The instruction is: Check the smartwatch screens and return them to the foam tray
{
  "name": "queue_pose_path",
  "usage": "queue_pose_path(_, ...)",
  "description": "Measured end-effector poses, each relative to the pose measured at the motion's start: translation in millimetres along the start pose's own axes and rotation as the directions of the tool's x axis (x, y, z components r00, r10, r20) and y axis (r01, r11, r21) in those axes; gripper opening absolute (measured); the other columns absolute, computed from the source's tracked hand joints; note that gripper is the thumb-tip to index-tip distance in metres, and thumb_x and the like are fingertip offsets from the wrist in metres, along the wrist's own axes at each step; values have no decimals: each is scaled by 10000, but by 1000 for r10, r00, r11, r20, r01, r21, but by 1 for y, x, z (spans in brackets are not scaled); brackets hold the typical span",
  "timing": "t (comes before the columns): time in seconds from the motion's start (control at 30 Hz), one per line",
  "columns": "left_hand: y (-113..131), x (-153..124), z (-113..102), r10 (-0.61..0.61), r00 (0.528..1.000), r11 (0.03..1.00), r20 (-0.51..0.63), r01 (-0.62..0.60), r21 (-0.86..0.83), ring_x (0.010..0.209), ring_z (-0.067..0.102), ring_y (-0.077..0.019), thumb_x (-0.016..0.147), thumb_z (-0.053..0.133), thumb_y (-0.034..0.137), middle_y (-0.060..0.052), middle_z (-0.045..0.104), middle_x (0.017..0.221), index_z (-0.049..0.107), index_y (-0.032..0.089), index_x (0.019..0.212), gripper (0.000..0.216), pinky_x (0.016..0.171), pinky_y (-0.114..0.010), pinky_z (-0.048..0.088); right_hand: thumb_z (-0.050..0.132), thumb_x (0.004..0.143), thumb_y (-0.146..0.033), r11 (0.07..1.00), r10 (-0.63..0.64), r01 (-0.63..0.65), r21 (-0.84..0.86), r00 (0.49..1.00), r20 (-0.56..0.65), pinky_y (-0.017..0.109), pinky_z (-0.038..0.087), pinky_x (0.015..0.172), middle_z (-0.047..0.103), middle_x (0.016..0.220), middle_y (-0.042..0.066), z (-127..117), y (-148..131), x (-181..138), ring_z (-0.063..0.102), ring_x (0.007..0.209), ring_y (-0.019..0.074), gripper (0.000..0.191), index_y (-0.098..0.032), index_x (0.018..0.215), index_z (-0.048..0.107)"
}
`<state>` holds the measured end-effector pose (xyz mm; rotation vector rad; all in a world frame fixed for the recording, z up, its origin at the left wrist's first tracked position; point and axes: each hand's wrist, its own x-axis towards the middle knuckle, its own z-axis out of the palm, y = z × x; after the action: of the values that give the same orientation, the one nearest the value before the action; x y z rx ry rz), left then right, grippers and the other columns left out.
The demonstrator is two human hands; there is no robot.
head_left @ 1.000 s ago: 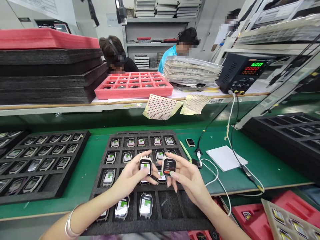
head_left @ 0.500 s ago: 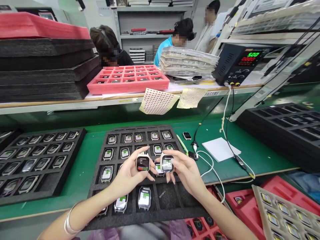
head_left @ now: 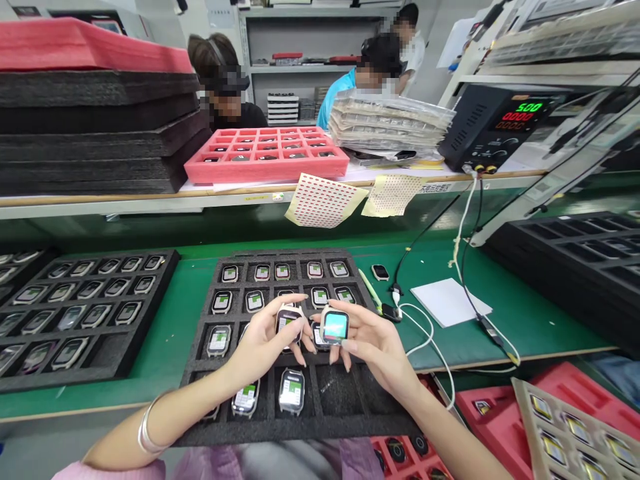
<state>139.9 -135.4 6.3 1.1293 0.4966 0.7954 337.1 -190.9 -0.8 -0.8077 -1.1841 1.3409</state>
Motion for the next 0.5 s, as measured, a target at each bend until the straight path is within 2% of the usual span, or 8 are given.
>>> queue_pose_path(0.1,-1,0,-1,24,1000,998,19,-23,-58,781,630,-194,809,622,163,-66,601,904,410,168,1297,532,615,-297,564,663,828,-187,1000,-8,9,-21,1000,26,250,513,448,650,1120,135,0,1,0,686,678,208,479,-233,1286,527)
queue_pose_path(0.2,-1,-2,0,38,999,995,37,-34,-92,838,623,-201,762,667,115,-71,595,962,375,195,1337,650,685,-316,562,662,838,-171,997,-9,7,-74,1000,-24,237,514,424,672,1009,113,2,2,0,682,644,198,466,-224,1280,526)
queue_pose_path(0.33,-2,-4,2,46,998,995,38,-42,-92,878,617,-201,770,675,109,-78,590,997,345,205,1367,689,730,-324,557,669,831,-176,998,-11,10,-59,1000,-19,230,515,432,660,1028,112,1,3,-1,684,656,196,480,-230,1285,525)
queue_pose_path(0.5,-3,-4,3,15,999,997,28,-13,-73,816,631,-184,824,627,139,-79,598,964,311,188,1381,642,700,-323,564,661,827,-171,1000,-9,8,18,1000,25,239,518,456,645,1121,131,-2,2,-3,672,674,190,483,-237,1288,534)
